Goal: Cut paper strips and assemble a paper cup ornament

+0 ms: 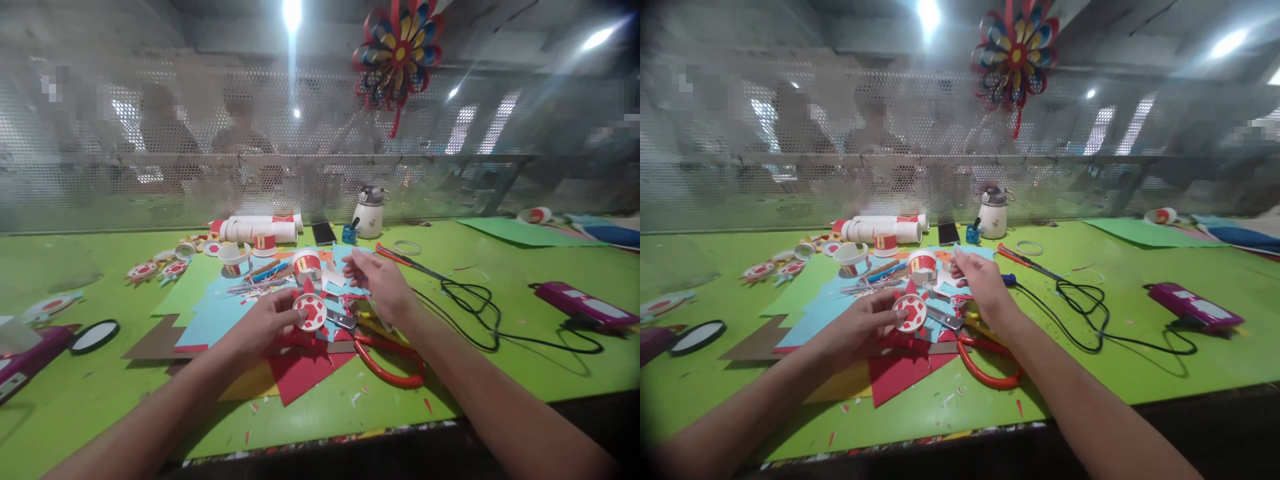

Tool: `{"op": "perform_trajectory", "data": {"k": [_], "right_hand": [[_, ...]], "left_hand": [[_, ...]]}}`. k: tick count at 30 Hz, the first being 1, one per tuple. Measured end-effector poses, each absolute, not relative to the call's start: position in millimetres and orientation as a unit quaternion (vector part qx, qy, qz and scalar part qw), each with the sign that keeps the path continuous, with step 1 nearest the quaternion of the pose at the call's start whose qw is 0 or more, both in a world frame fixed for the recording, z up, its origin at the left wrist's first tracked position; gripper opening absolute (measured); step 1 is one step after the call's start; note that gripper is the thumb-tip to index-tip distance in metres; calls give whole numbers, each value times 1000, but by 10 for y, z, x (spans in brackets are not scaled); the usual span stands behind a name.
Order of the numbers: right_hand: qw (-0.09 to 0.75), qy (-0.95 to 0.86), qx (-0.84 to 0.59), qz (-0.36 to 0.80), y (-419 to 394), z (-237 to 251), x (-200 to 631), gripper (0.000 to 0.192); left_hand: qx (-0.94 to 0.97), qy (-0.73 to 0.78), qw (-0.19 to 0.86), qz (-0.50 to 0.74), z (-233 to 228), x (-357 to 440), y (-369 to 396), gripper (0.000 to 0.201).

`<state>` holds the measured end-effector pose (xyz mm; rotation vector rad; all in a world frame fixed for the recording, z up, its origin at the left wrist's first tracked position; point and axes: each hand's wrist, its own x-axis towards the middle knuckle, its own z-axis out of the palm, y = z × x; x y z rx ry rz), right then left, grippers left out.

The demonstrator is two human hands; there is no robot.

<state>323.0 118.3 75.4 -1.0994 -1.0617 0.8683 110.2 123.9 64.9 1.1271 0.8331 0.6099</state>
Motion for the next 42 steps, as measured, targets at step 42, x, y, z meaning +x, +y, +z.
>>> {"op": "perform_trajectory", "data": {"k": [42], "right_hand": [[422,-543,-492,534,849,598,2673,23]], "left_hand": [[502,299,680,443,734,1094,1283,28]]}}
